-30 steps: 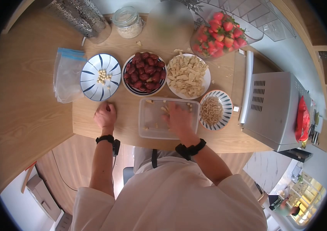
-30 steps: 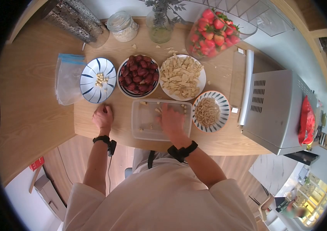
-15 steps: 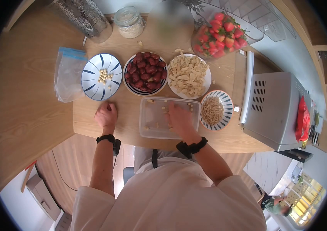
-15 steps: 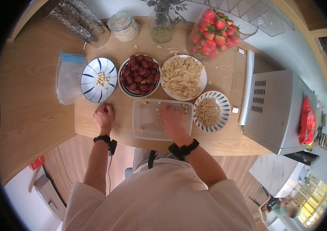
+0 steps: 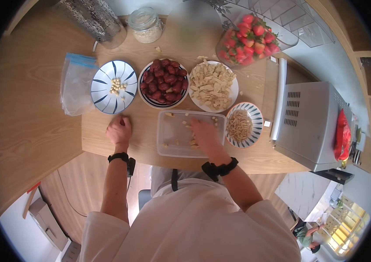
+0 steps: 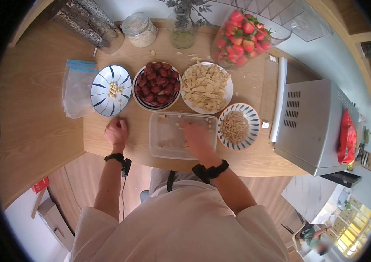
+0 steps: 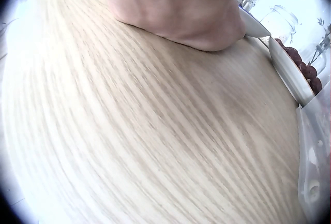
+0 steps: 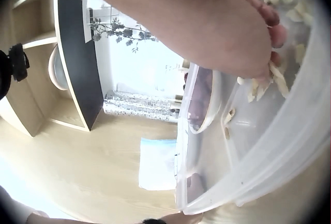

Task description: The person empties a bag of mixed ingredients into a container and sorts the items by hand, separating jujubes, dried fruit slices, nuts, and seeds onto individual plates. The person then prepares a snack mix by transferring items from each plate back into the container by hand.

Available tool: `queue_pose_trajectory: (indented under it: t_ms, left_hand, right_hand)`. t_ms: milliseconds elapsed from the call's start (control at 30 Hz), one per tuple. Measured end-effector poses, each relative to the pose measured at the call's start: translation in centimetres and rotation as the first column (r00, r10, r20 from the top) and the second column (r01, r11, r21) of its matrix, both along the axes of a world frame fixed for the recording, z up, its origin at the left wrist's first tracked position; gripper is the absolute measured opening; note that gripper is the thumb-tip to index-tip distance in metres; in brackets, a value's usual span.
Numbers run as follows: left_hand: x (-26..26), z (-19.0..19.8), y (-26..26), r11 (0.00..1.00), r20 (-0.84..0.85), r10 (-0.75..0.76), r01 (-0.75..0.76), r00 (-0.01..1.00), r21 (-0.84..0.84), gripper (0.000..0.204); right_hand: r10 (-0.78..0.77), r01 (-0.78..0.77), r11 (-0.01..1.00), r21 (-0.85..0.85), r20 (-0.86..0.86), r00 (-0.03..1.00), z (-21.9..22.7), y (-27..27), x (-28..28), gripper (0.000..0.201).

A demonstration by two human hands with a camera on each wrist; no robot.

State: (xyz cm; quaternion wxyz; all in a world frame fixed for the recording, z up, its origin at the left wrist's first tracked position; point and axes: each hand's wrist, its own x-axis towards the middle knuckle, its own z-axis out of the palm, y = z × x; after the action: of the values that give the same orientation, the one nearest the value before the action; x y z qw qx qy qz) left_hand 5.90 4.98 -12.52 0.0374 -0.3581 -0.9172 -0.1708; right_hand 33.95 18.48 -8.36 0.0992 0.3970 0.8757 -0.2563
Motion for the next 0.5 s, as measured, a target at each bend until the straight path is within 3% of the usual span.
queue_pose_trajectory:
  t_ms: [100,167,200,267,300,367,500]
  left_hand:
    - [-0.2,0.0,-0.1,1.0,0.015,0.002,-0.002,1.0,-0.01,0.022]
    - [-0.1,-0.1,-0.2,1.0,0.036,0.01,-0.009,0.999,-0.025,0.019]
    - [-0.1,-0.1,-0.1,1.0,0.033,0.007,-0.006,0.999,-0.02,0.02]
    - [-0.2,0.0,-0.1,1.0,0.029,0.004,-0.004,1.0,-0.013,0.02]
    - [-0.2,-0.1,-0.1,1.0,0.027,0.004,-0.004,1.0,-0.016,0.021]
    - [-0.2,0.0,0.0,1.0,0.026,0.003,-0.003,1.0,-0.017,0.021]
    - [-0.1,0.0,0.0,1.0,0.005,-0.001,0.001,1.0,-0.004,0.025]
  right_hand:
    - [-0.036,0.031,0.999,-0.039,-0.128,0.991,0.4,0.5,0.5,0.02]
    - [-0.106,0.044,0.978,-0.204,-0.305,0.946,2.6,1.3,0.6,0.014]
    - [-0.106,0.044,0.978,-0.203,-0.304,0.947,3.8,1.8,0.6,0.014]
    - [-0.224,0.012,0.923,-0.384,-0.51,0.83,6.6,2.9,0.2,0.008]
    - [-0.223,0.012,0.924,-0.383,-0.512,0.83,8.0,3.5,0.1,0.008]
    - [-0.373,0.186,0.917,-0.353,-0.592,0.714,10.3,4.9,-0.1,0.006]
    - [-0.358,0.356,0.922,-0.152,-0.685,0.634,11.9,8.1,0.2,0.007]
